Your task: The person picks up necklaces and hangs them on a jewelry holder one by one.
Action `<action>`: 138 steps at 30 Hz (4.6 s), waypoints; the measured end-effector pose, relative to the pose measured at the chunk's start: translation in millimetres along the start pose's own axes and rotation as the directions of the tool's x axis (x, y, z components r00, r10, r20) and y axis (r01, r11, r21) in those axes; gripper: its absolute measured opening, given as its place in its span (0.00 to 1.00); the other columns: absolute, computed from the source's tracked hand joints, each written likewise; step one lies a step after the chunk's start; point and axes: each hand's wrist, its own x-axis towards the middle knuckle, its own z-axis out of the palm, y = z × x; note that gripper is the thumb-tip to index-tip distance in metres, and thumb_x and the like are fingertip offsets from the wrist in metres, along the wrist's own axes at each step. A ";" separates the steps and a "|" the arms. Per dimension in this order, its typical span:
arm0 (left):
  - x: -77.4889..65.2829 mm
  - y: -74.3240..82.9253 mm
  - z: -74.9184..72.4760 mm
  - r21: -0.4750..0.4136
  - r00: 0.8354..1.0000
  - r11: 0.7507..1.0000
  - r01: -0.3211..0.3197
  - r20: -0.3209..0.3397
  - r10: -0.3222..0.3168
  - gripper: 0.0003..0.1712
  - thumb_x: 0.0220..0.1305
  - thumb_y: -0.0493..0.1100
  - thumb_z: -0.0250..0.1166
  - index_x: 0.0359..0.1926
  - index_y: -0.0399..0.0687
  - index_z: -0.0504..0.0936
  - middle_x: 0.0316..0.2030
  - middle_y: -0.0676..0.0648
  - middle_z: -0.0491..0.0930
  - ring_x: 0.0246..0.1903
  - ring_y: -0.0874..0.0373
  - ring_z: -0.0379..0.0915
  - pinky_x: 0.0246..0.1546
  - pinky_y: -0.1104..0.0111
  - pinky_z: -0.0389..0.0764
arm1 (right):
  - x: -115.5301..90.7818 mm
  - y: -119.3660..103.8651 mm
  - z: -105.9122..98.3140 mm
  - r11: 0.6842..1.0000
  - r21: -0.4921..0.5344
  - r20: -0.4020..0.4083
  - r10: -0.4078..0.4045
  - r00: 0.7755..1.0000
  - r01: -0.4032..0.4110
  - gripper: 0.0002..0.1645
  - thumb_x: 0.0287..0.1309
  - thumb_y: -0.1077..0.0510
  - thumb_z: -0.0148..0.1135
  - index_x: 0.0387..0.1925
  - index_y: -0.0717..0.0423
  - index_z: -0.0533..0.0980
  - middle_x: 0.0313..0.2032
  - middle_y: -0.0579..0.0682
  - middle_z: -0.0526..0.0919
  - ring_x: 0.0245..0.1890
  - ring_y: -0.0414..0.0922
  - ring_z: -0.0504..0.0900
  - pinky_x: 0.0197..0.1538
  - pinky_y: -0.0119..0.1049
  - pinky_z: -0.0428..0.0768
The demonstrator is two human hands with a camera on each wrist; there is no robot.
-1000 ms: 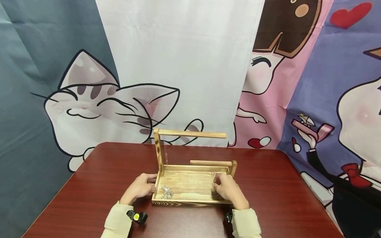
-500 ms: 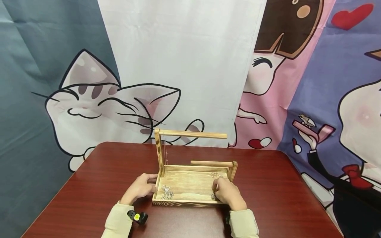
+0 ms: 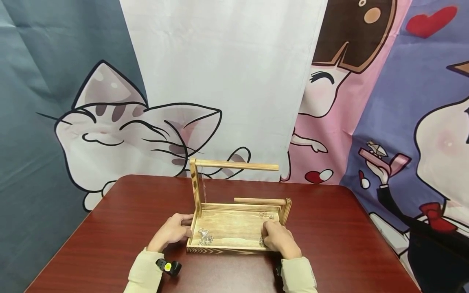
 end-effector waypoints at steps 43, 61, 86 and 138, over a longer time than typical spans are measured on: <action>-0.1 -0.1 0.0 0.016 1.000 1.000 -0.001 -0.008 0.001 0.38 0.38 0.27 0.61 0.58 0.32 0.70 0.44 0.37 0.80 0.25 0.59 0.76 0.24 0.70 0.73 | -1.9 -11.5 -30.0 0.948 0.206 -0.221 -0.198 0.955 0.245 0.10 0.50 0.69 0.59 0.25 0.51 0.72 0.19 0.38 0.70 0.19 0.32 0.66 0.25 0.28 0.68; 0.5 -1.6 0.8 -0.063 1.000 0.998 0.015 -0.004 -0.015 0.39 0.37 0.25 0.60 0.59 0.31 0.69 0.45 0.35 0.79 0.22 0.59 0.76 0.20 0.70 0.73 | -7.2 -46.3 -79.7 0.953 0.112 -0.377 -0.222 0.899 0.283 0.05 0.58 0.63 0.56 0.30 0.49 0.70 0.24 0.38 0.70 0.20 0.35 0.66 0.26 0.30 0.67; 0.5 -4.4 0.1 -0.071 1.000 0.997 0.016 0.003 -0.015 0.39 0.38 0.27 0.61 0.59 0.31 0.69 0.48 0.34 0.77 0.23 0.58 0.78 0.23 0.65 0.77 | 3.7 -85.3 -123.6 0.938 0.064 -0.495 -0.266 0.827 0.341 0.02 0.62 0.56 0.53 0.34 0.49 0.70 0.22 0.39 0.70 0.21 0.37 0.67 0.27 0.33 0.67; 0.0 -2.7 2.7 -0.060 1.000 0.998 0.014 0.000 -0.014 0.39 0.38 0.25 0.60 0.59 0.31 0.69 0.46 0.35 0.79 0.24 0.58 0.76 0.20 0.68 0.74 | 63.3 -149.6 -140.2 0.931 0.054 -0.447 -0.300 0.843 0.360 0.03 0.61 0.59 0.49 0.34 0.52 0.70 0.30 0.45 0.77 0.27 0.42 0.72 0.33 0.38 0.72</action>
